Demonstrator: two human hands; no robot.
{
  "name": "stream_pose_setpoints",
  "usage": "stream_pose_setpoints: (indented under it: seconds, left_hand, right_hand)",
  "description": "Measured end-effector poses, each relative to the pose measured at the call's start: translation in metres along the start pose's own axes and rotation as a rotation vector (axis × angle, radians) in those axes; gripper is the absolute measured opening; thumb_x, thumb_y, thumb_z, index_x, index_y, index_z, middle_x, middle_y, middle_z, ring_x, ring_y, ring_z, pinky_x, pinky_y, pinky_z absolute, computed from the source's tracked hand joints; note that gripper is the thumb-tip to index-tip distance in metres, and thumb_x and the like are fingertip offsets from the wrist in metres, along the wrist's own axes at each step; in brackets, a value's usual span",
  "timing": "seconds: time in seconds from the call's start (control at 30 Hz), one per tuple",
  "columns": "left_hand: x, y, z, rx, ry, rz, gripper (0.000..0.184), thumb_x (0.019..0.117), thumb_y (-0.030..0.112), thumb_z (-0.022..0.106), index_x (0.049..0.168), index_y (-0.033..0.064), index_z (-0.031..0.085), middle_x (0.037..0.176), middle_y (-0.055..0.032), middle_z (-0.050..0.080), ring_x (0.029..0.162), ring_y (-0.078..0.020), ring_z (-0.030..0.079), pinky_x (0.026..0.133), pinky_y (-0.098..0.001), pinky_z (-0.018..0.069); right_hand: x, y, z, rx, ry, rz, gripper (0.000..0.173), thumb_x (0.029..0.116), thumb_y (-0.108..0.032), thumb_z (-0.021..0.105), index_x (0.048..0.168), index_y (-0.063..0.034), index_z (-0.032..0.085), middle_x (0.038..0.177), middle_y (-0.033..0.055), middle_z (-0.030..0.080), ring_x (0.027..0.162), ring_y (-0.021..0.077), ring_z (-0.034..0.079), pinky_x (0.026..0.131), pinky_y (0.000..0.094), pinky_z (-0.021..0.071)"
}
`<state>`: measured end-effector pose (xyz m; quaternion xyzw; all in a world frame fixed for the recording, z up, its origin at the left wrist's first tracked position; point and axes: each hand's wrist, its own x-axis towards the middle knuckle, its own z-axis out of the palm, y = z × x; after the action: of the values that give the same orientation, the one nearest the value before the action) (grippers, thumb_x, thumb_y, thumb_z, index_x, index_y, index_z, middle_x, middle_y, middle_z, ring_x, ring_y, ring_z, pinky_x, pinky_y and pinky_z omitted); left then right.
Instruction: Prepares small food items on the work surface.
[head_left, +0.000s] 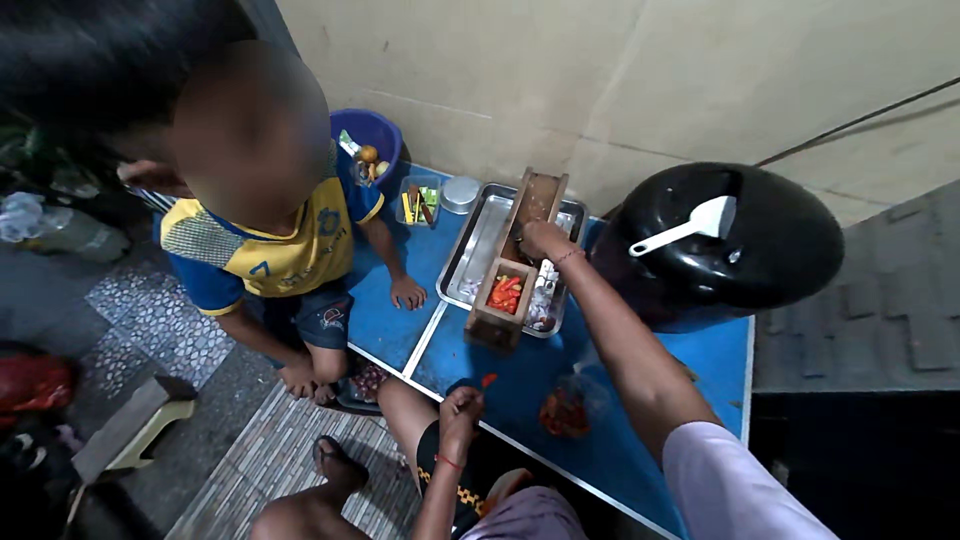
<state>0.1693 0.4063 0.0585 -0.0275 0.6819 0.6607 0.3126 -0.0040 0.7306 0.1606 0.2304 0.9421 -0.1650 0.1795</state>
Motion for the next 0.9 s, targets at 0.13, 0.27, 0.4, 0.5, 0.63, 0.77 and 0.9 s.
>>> stream_pose_setpoints:
  seconds: [0.13, 0.27, 0.4, 0.5, 0.63, 0.77, 0.9]
  left_hand:
    - [0.002, -0.002, 0.000, 0.008, -0.001, -0.006, 0.009, 0.0972, 0.002, 0.062, 0.100, -0.0027, 0.068, 0.074, -0.0016, 0.064, 0.060, -0.0061, 0.056, 0.057, -0.0217, 0.0487]
    - [0.002, -0.002, 0.000, 0.035, 0.004, -0.027, 0.010, 0.0978, 0.004, 0.062, 0.103, -0.0031, 0.068, 0.077, -0.0029, 0.065, 0.062, -0.0067, 0.057, 0.058, -0.0227, 0.0494]
    - [0.002, -0.002, -0.001, 0.053, 0.001, -0.048, 0.011, 0.0984, 0.004, 0.061, 0.104, -0.0035, 0.068, 0.079, -0.0044, 0.065, 0.063, -0.0081, 0.058, 0.058, -0.0250, 0.0498]
    - [0.002, -0.003, -0.001, 0.036, -0.008, -0.034, 0.010, 0.0982, 0.003, 0.061, 0.102, -0.0037, 0.068, 0.077, -0.0036, 0.065, 0.062, -0.0073, 0.058, 0.058, -0.0236, 0.0496]
    - [0.001, 0.004, 0.001, 0.054, -0.011, -0.040, 0.010, 0.0986, 0.003, 0.061, 0.103, -0.0041, 0.067, 0.077, -0.0039, 0.064, 0.063, -0.0071, 0.057, 0.059, -0.0232, 0.0495]
    - [0.003, 0.002, 0.002, 0.071, -0.023, -0.022, 0.011, 0.0973, 0.003, 0.063, 0.104, -0.0040, 0.067, 0.080, -0.0047, 0.065, 0.064, -0.0078, 0.058, 0.060, -0.0242, 0.0504]
    - [0.002, 0.001, 0.008, 0.100, -0.044, -0.029, 0.013, 0.0979, 0.003, 0.063, 0.106, -0.0054, 0.067, 0.083, -0.0058, 0.065, 0.068, -0.0078, 0.059, 0.065, -0.0248, 0.0525]
  right_hand:
    - [0.001, 0.003, 0.001, 0.021, -0.065, -0.054, 0.032, 0.1012, -0.019, 0.058, 0.113, 0.0094, 0.067, 0.121, 0.0326, 0.065, 0.117, 0.0501, 0.062, 0.093, 0.0710, 0.0466]
    - [-0.004, 0.004, -0.002, 0.061, -0.086, -0.032, 0.033, 0.1032, -0.020, 0.056, 0.113, 0.0100, 0.066, 0.119, 0.0331, 0.065, 0.115, 0.0495, 0.063, 0.093, 0.0702, 0.0465]
    - [-0.008, 0.006, -0.005, 0.029, -0.070, 0.016, 0.035, 0.1027, -0.020, 0.057, 0.118, 0.0107, 0.063, 0.123, 0.0340, 0.063, 0.118, 0.0506, 0.061, 0.094, 0.0709, 0.0458]
    - [-0.005, 0.009, -0.005, 0.013, -0.073, 0.016, 0.036, 0.1030, -0.022, 0.057, 0.116, 0.0104, 0.064, 0.122, 0.0331, 0.064, 0.118, 0.0501, 0.061, 0.094, 0.0701, 0.0460]
    - [-0.011, 0.016, -0.007, 0.155, -0.027, -0.033, 0.034, 0.1056, -0.022, 0.053, 0.119, 0.0050, 0.067, 0.122, 0.0318, 0.065, 0.117, 0.0491, 0.062, 0.097, 0.0701, 0.0445]
    - [-0.038, 0.019, -0.012, 0.451, 0.039, -0.152, 0.029, 0.1076, -0.023, 0.054, 0.117, -0.0035, 0.073, 0.104, 0.0201, 0.071, 0.092, 0.0328, 0.067, 0.088, 0.0553, 0.0521]
    - [-0.067, 0.009, -0.005, 0.801, 0.062, -0.241, 0.030, 0.1066, -0.025, 0.057, 0.098, -0.0002, 0.071, 0.069, 0.0023, 0.061, 0.054, 0.0072, 0.049, 0.054, 0.0270, 0.0444]
